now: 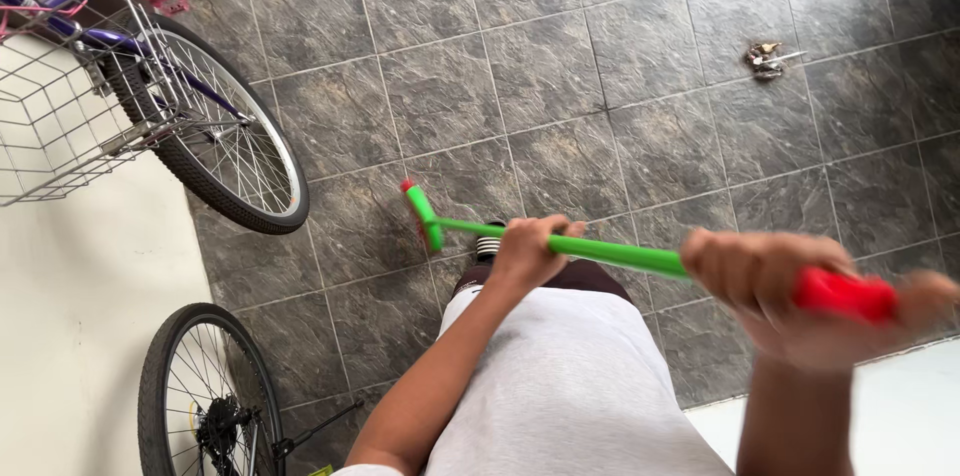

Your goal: The person sweeps the floor using a broom, pushing debris along the tiled surface and navigating around several bicycles.

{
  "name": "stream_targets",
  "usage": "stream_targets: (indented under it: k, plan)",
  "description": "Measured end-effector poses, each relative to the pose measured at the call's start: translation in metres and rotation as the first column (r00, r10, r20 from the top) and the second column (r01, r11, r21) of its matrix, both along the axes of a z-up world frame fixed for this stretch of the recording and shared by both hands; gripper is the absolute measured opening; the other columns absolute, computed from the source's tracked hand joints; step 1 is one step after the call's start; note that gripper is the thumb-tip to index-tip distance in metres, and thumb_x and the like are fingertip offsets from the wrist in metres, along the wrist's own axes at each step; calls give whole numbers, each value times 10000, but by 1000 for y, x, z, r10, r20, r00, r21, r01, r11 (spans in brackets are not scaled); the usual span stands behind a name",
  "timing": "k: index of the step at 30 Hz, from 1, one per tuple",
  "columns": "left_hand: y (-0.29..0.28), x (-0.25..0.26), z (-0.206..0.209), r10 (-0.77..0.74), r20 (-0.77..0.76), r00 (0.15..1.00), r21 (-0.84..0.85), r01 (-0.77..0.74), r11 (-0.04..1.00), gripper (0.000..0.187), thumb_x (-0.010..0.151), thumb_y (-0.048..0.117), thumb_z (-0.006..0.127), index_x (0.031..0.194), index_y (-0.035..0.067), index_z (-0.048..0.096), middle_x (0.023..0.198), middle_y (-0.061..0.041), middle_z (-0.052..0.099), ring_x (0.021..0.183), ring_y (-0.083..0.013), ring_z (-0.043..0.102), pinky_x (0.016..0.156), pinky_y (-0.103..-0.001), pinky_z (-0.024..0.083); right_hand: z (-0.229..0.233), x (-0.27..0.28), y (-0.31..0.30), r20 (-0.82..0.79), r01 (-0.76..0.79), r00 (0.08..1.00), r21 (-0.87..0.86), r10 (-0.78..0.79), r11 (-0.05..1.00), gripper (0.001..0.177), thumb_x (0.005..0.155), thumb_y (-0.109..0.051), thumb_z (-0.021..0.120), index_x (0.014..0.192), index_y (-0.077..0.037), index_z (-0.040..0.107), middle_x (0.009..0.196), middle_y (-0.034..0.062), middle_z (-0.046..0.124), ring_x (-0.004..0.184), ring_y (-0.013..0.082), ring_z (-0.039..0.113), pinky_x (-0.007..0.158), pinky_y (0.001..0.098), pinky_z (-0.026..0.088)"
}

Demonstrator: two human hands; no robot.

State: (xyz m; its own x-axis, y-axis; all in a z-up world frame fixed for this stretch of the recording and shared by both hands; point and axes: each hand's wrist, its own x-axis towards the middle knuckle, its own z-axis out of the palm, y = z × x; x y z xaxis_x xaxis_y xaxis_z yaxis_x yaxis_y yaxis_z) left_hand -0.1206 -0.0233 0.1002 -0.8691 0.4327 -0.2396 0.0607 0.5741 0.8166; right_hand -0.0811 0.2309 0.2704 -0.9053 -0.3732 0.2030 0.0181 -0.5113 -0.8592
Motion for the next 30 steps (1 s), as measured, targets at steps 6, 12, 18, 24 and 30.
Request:
stream_targets:
  k: [6, 12, 18, 24, 30]
  plan:
    - [-30, 11, -45, 230, 125, 965, -103, -218, 971, 398, 981, 484, 614, 846, 129, 730, 543, -89, 596, 602, -314, 640, 839, -500, 530, -37, -34, -47, 295, 136, 949, -61, -113, 989, 694, 1091, -605, 234, 843, -79, 612, 824, 127, 571, 833, 303, 494, 984, 495, 407]
    - [-18, 20, -111, 289, 132, 948, -97, -278, 956, 232, 915, 334, 708, 914, 109, 764, 837, -139, 715, 843, -340, 678, 754, -507, 490, -59, -36, -48, 328, 156, 931, 33, -159, 987, 579, 1110, -532, 233, 774, -133, 483, 712, 52, 447, 748, 240, 400, 930, 463, 395]
    - [58, -7, -111, 121, 96, 988, 126, -132, 983, 161, 896, 270, 717, 956, 128, 763, 875, -117, 742, 867, -295, 701, 781, -410, 544, -32, -32, 9, 201, 195, 953, 167, -227, 966, 577, 1073, -580, 275, 727, -144, 428, 651, 50, 401, 682, 236, 393, 861, 469, 412]
    - [145, -51, -61, -41, 186, 982, 175, 8, 985, 306, 962, 403, 661, 993, 119, 772, 906, -113, 713, 862, -276, 696, 786, -408, 544, 16, -17, 58, 95, 288, 935, 353, -341, 890, 618, 1055, -607, 365, 660, -134, 414, 625, 42, 375, 636, 210, 355, 788, 428, 376]
    - [210, -83, -67, -164, 61, 984, 270, 142, 952, 330, 956, 428, 679, 990, 116, 782, 888, -102, 715, 878, -281, 671, 803, -415, 529, 45, -25, 59, -31, 287, 942, 590, -333, 755, 587, 949, -582, 495, 612, -104, 446, 615, 33, 420, 655, 207, 444, 750, 386, 390]
